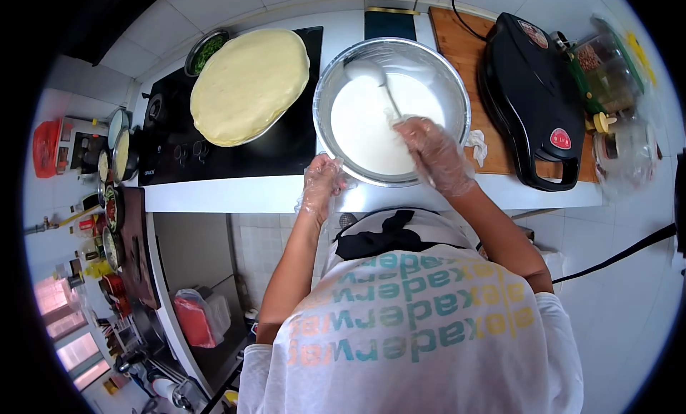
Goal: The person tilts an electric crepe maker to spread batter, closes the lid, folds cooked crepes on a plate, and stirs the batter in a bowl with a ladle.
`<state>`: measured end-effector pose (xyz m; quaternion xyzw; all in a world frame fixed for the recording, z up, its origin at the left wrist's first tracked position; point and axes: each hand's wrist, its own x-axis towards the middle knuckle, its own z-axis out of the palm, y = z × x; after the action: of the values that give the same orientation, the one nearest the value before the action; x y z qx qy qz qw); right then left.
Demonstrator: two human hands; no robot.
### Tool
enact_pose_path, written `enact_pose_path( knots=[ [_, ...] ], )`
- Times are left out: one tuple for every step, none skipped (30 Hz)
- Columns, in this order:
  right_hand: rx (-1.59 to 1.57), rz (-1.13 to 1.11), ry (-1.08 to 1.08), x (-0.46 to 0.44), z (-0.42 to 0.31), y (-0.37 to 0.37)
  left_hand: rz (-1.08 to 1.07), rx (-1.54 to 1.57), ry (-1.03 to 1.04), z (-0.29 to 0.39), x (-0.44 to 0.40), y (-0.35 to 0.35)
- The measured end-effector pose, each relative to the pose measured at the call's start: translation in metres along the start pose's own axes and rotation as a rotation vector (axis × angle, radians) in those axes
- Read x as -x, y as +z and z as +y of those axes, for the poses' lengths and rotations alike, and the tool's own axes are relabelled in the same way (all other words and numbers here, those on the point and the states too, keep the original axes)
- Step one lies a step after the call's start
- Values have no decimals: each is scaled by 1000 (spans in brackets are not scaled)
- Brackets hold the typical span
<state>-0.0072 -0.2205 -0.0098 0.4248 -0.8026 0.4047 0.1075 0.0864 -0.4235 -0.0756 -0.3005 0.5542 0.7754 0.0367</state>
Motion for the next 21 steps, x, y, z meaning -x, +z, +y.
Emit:
enact_pose_path(
  knots=[
    [-42, -75, 43, 4, -5, 1, -1, 1, -4, 1, 1, 0],
    [-81, -148, 89, 7, -10, 2, -4, 2, -10, 2, 1, 0],
    [35, -144, -45, 8, -15, 0, -8, 1, -16, 3, 1, 1],
    [151, -138, -180, 10, -19, -1, -16, -6, -11, 3, 0, 0],
    [173, -177, -195, 17, -19, -1, -23, -13, -8, 2, -1, -1],
    [157, -264, -190, 22, -22, -5, -31, -20, -7, 1, 0, -2],
    [144, -348, -182, 25, -23, -11, -28, -14, -9, 0, -1, -3],
    [131, -430, -176, 28, -26, -17, -25, -7, -8, -1, -1, -3],
    [162, -638, -49, 27, -32, -27, -21, -2, -6, -1, -1, -3],
    [98, -577, -74, 29, -30, -35, -14, -7, -10, 0, -2, -2],
    [34, -516, -98, 33, -27, -43, -5, -12, -16, 1, 0, -2],
    [-26, -451, -121, 36, -24, -50, -3, -21, -20, 2, 1, 0],
    [42, -368, -157, 40, -20, -51, 1, -30, -20, 3, 1, 0],
    [113, -284, -194, 43, -13, -50, 3, -40, -17, 3, 1, 1],
    [186, -201, -229, 41, -11, -51, 2, -49, -15, 4, 1, 1],
    [146, -94, -136, 38, -10, -52, -4, -44, -19, 4, 2, 3],
    [102, 11, -47, 34, -11, -50, -6, -38, -22, 5, 3, 3],
    [54, 113, 36, 28, -13, -49, -1, -28, -24, 5, 3, 2],
    [15, 147, 154, 24, -14, -50, -3, -42, -24, 3, 1, 0],
    [-26, 184, 271, 21, -15, -50, -7, -42, -17, 2, 0, 0],
    [0, 247, 243, 15, -11, -49, -10, -42, -15, 1, 0, 0]
  ],
)
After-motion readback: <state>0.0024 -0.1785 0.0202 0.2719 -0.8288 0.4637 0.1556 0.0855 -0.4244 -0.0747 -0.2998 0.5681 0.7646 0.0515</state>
